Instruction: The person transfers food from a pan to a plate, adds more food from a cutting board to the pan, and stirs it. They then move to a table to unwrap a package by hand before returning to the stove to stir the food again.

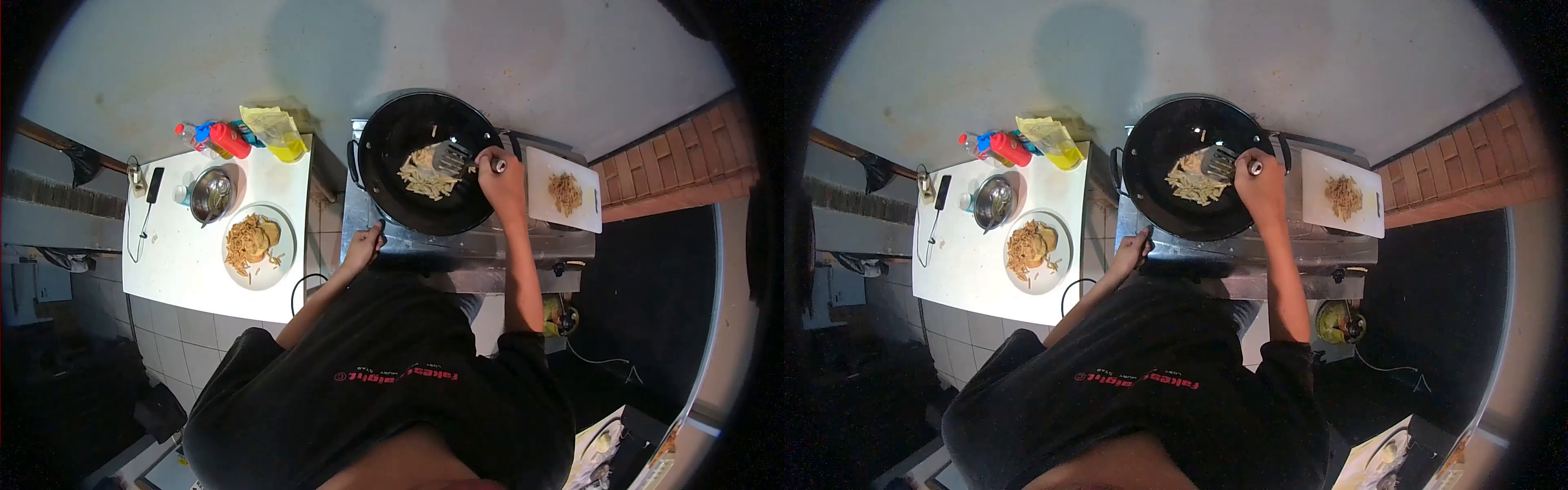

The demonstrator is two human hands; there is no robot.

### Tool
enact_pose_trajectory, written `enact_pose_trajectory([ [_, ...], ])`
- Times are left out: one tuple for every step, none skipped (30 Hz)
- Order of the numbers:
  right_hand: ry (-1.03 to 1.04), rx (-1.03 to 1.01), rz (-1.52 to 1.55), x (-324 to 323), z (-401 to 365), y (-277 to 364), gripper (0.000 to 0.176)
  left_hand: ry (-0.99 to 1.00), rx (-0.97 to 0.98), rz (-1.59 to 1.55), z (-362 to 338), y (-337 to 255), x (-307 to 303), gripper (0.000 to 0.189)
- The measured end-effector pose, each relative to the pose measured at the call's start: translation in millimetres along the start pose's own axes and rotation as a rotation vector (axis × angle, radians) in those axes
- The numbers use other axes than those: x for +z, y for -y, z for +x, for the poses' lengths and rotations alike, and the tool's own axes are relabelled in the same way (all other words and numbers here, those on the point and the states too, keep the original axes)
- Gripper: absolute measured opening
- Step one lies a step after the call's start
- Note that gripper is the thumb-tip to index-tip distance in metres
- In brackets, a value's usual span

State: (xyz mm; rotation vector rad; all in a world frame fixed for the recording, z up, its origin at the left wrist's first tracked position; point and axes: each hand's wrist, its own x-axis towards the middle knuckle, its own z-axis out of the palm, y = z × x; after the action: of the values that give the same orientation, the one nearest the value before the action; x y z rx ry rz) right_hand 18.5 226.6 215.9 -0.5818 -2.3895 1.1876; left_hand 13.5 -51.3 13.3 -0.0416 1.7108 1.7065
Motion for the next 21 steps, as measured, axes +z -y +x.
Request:
enact_pose_trajectory([
  [-0.029,-0.024,-0.046,2,0,-1,0.016,0.000,-0.008,0.000,1,1,0,0.065],
  [-0.059,-0.049,-0.093,3,0,-2,0.016,0.001,-0.007,0.000,1,2,0,0.065],
  [-0.059,-0.051,-0.093,3,0,-1,0.016,-0.001,0.005,0.013,2,3,0,0.065],
  [-0.043,-0.055,-0.100,4,-1,1,0.016,-0.005,0.017,0.025,2,4,-1,0.065],
  [-0.026,-0.056,-0.107,5,-2,1,0.016,-0.007,0.016,0.025,0,1,-1,0.065],
  [-0.026,-0.054,-0.107,7,-2,1,0.016,-0.013,0.009,0.033,-1,-1,0,0.065],
  [-0.031,-0.046,-0.086,9,-1,0,0.016,-0.018,0.002,0.041,-3,-3,1,0.065],
  [-0.036,-0.040,-0.065,11,-1,-1,0.016,-0.016,0.003,0.041,-1,-1,1,0.065],
  [-0.036,-0.041,-0.065,11,-1,-1,0.016,-0.007,-0.001,0.040,1,1,0,0.065],
  [-0.033,-0.069,-0.082,12,-1,0,0.016,0.000,-0.004,0.039,2,3,-2,0.065],
  [-0.031,-0.097,-0.100,13,-1,0,0.016,-0.002,-0.002,0.039,3,3,-2,0.065],
  [-0.033,-0.098,-0.099,14,0,0,0.016,-0.002,-0.001,0.038,3,3,-2,0.065],
  [-0.034,-0.080,-0.092,14,1,0,0.015,0.000,-0.001,0.037,3,4,-2,0.065],
  [-0.035,-0.062,-0.085,14,2,0,0.015,0.002,0.000,0.038,5,7,-2,0.065],
  [-0.036,-0.065,-0.086,14,3,0,0.015,-0.003,0.017,0.039,8,10,-2,0.065],
  [-0.027,-0.096,-0.115,15,3,0,0.015,-0.010,0.033,0.039,9,13,-3,0.065],
  [-0.018,-0.126,-0.143,16,4,1,0.014,-0.012,0.035,0.039,8,12,-3,0.065],
  [-0.019,-0.126,-0.143,14,4,2,0.014,-0.008,0.036,0.031,7,12,-3,0.065],
  [0.022,-0.113,-0.104,11,4,4,0.013,-0.003,0.038,0.024,7,11,-2,0.065],
  [0.063,-0.102,-0.066,9,5,6,0.012,-0.001,0.041,0.025,7,10,-2,0.065],
  [0.062,-0.105,-0.066,5,8,4,0.012,-0.013,0.034,0.039,7,10,-1,0.065],
])
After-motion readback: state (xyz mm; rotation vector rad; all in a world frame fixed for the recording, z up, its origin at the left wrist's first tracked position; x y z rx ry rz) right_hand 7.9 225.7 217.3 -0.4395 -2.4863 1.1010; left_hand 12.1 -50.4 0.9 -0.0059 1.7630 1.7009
